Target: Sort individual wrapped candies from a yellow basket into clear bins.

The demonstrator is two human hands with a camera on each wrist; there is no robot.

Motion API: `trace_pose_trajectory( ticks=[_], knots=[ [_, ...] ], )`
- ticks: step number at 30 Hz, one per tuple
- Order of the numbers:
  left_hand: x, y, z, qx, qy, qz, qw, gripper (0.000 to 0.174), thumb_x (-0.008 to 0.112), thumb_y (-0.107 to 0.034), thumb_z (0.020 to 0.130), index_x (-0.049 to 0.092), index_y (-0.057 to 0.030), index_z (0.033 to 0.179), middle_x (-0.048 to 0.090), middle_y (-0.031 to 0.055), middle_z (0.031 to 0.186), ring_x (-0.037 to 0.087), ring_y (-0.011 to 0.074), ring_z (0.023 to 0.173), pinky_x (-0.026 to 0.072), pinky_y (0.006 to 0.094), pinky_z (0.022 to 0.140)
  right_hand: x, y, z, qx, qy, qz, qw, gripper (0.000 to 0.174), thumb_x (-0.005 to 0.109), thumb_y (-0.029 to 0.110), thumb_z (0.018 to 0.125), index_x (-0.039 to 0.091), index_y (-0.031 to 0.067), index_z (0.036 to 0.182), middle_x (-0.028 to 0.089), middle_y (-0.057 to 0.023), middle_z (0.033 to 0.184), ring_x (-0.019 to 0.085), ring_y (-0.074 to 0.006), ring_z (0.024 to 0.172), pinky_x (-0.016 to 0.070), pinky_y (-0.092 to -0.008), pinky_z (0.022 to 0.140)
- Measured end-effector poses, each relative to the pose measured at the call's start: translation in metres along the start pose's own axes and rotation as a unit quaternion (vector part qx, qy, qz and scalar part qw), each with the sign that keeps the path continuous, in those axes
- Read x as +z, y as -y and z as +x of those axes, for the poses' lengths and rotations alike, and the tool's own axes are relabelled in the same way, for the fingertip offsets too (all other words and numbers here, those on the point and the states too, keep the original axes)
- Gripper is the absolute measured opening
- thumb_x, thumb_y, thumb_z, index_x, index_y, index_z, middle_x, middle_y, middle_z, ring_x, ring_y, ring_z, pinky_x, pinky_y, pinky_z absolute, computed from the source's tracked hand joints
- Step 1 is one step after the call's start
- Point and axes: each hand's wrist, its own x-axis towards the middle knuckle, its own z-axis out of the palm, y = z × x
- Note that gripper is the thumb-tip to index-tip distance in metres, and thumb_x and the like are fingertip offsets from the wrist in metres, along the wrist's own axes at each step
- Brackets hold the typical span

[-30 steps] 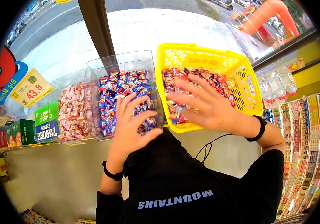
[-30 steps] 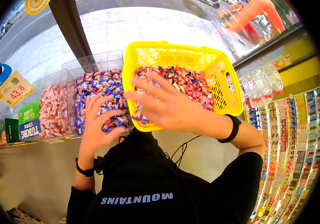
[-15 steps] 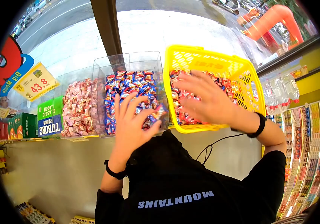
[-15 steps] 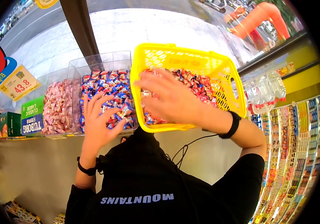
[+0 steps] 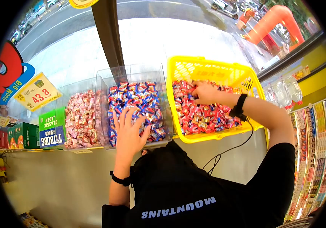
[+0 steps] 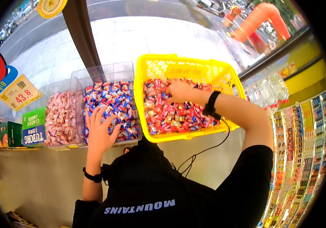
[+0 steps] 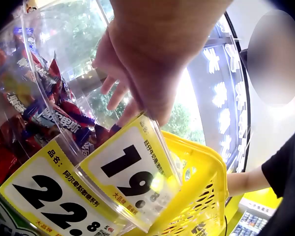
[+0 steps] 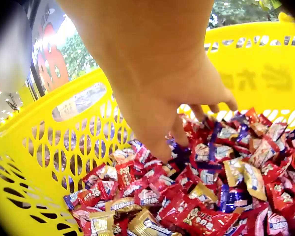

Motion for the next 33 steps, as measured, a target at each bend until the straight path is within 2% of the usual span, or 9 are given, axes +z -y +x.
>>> trace_pose_trajectory(
  ticks=[2,6,10,13,16,19,25,30,33],
  knots=[
    [0.001,0.001,0.001,0.008,-0.007,-0.002,1.0,0.031,0.083,-0.026,0.087,0.077,-0.0117,0.115,0.057,0.0164,0.148,0.043,0.0409,0.148,0.0182,0.0684,0.128,-0.004,0.009,0.013,0.021,0.036,-0.007,0.999,0.028,0.085,0.034,0.08,0.084,0.0113,0.095,0.057,-0.0286,0.15,0.055,-0.0465,0.136,0.0462,-0.0541,0.114],
    [-0.003,-0.001,0.001,-0.004,-0.002,-0.013,1.0,0.032,0.083,-0.027,0.087,0.078,-0.0119,0.115,0.057,0.0167,0.148,0.043,0.0408,0.148,0.0184,0.0684,0.128,-0.014,0.018,0.017,0.041,0.064,-0.012,0.997,0.026,0.083,0.032,0.078,0.083,0.0107,0.093,0.056,-0.0232,0.151,0.052,-0.0456,0.138,0.0439,-0.0561,0.116],
    [-0.001,0.001,0.001,-0.008,0.011,-0.018,1.0,0.031,0.083,-0.027,0.087,0.078,-0.0133,0.115,0.057,0.015,0.149,0.043,0.0405,0.149,0.018,0.0681,0.128,-0.047,0.032,-0.003,-0.04,-0.032,0.072,0.996,0.033,0.082,0.029,0.077,0.082,0.0089,0.104,0.055,-0.0218,0.153,0.052,-0.0445,0.14,0.0436,-0.055,0.117],
    [-0.001,0.0,0.002,-0.008,0.018,-0.022,1.0,0.031,0.083,-0.027,0.087,0.078,-0.0144,0.115,0.057,0.0142,0.149,0.043,0.0403,0.149,0.0181,0.0679,0.128,-0.076,0.056,-0.026,-0.138,-0.21,0.089,0.964,0.032,0.084,0.022,0.076,0.081,0.0078,0.105,0.055,-0.021,0.154,0.053,-0.0437,0.14,0.0441,-0.0535,0.117],
    [-0.003,0.0,0.002,-0.002,0.023,-0.023,0.999,0.032,0.084,-0.026,0.087,0.078,-0.0156,0.116,0.057,0.0134,0.149,0.044,0.04,0.148,0.0181,0.068,0.128,-0.108,0.096,-0.057,-0.15,-0.283,0.115,0.941,0.033,0.086,0.015,0.075,0.08,0.0076,0.106,0.055,-0.0201,0.154,0.053,-0.043,0.14,0.044,-0.0521,0.118],
    [-0.004,-0.001,0.003,0.027,0.008,-0.025,0.999,0.034,0.085,-0.026,0.086,0.078,-0.0165,0.118,0.057,0.013,0.149,0.044,0.0394,0.148,0.0183,0.0684,0.128,-0.108,0.127,-0.082,-0.2,-0.321,0.147,0.914,0.03,0.087,0.022,0.078,0.081,0.0109,0.106,0.056,-0.0195,0.152,0.053,-0.0422,0.141,0.0421,-0.0557,0.118],
    [-0.028,-0.014,0.006,0.124,0.032,-0.151,0.98,0.056,0.09,-0.022,0.079,0.074,-0.0173,0.133,0.053,0.0172,0.156,0.039,0.0451,0.152,0.0238,0.0631,0.127,-0.071,0.174,-0.095,-0.241,-0.33,0.195,0.892,0.034,0.088,0.016,0.081,0.08,0.0176,0.114,0.049,-0.0193,0.159,0.043,-0.0466,0.15,0.0401,-0.061,0.119],
    [-0.028,-0.032,0.01,0.175,0.057,-0.23,0.956,0.035,0.088,-0.024,0.084,0.08,-0.0193,0.117,0.055,0.0129,0.152,0.041,0.0444,0.148,0.0212,0.0673,0.128,-0.054,0.185,-0.094,-0.286,-0.313,0.244,0.872,0.039,0.088,0.017,0.085,0.079,0.0242,0.122,0.044,-0.0172,0.162,0.04,-0.0474,0.152,0.0392,-0.0611,0.12],
    [-0.022,-0.026,0.009,0.179,0.063,-0.227,0.955,0.026,0.091,-0.026,0.08,0.081,-0.0183,0.103,0.059,0.0108,0.145,0.042,0.0429,0.148,0.0214,0.0679,0.127,-0.048,0.185,-0.098,-0.277,-0.315,0.257,0.871,0.039,0.087,0.018,0.086,0.078,0.0244,0.123,0.044,-0.0172,0.162,0.04,-0.0476,0.152,0.0391,-0.0612,0.12]
  ],
)
